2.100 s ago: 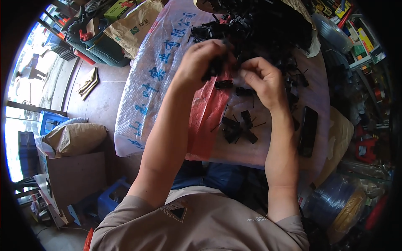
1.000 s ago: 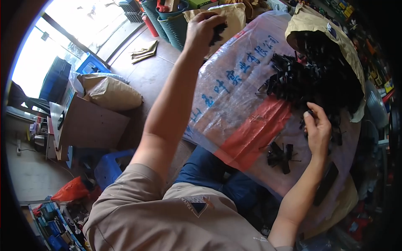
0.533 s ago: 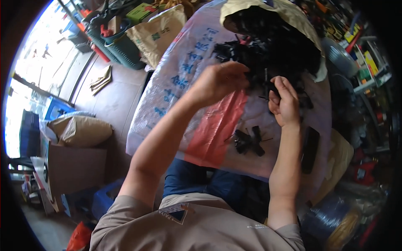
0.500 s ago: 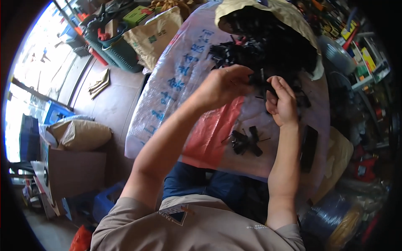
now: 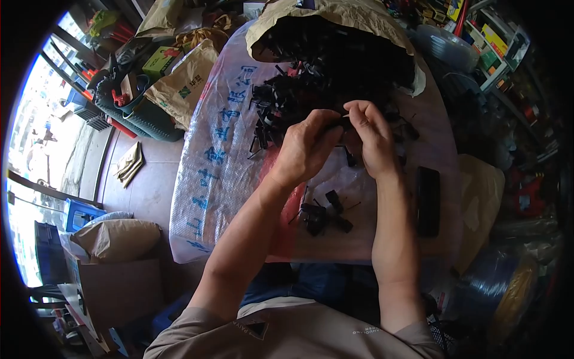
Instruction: Assembling small black plastic components by hand in a workshop environment.
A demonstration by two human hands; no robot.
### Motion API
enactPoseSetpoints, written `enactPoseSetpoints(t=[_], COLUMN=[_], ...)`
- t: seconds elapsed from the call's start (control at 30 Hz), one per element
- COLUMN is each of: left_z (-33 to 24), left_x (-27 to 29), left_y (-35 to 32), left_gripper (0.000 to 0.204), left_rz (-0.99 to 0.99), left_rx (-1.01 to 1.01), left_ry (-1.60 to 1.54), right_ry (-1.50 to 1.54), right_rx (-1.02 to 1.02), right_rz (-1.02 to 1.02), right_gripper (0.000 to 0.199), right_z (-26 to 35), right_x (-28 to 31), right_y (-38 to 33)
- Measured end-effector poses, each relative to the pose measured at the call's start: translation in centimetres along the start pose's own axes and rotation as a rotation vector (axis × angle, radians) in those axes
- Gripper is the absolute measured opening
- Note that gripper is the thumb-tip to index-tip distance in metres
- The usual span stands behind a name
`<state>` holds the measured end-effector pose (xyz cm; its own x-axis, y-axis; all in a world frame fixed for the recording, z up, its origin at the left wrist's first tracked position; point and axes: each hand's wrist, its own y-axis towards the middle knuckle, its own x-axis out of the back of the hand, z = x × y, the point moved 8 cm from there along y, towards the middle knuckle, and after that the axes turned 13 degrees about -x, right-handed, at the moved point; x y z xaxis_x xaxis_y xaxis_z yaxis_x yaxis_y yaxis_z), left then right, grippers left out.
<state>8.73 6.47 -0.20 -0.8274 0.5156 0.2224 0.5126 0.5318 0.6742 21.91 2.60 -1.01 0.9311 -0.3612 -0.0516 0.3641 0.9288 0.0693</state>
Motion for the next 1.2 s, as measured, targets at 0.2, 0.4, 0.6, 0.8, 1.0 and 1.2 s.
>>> enactPoseSetpoints(t=[0.2,0.4,0.6,0.8,1.0,1.2], left_z=[1.8,0.0,-0.9,-1.1,-1.3,-0.8], left_x=[1.3,1.6,1.5,1.4,0.8,0.9], left_y=[-1.0,-0.8,-0.8,-0.8,-0.9,-1.2], left_gripper=[0.017,0.007,0.004,0.006,0.008,0.01], left_rz=[-0.096,-0.094,-0.112,-0.126,-0.139,-0.128], left_rx=[0.099,-0.129,-0.212,-0.223,-0.237,-0.234], left_ry=[-0.021,0.238,0.321,0.332,0.34,0.202], right_ry=[0.058,0.046,0.109,0.119,0.206,0.174], right_rx=[-0.052,-0.05,-0.107,-0.083,-0.022,-0.111], right_rz=[0.153,0.135,0.188,0.237,0.271,0.168], right_gripper=[0.009,0.011,0.012,0.012,0.01,0.009], right_z=[-1.2,-1.6,-2.4,-2.5,-2.5,-2.8], right_x=[-1.1,-1.8,-1.8,-2.0,-1.7,-1.0], right_y=[-0.2,-0.3,-0.2,-0.2,-0.2,0.0])
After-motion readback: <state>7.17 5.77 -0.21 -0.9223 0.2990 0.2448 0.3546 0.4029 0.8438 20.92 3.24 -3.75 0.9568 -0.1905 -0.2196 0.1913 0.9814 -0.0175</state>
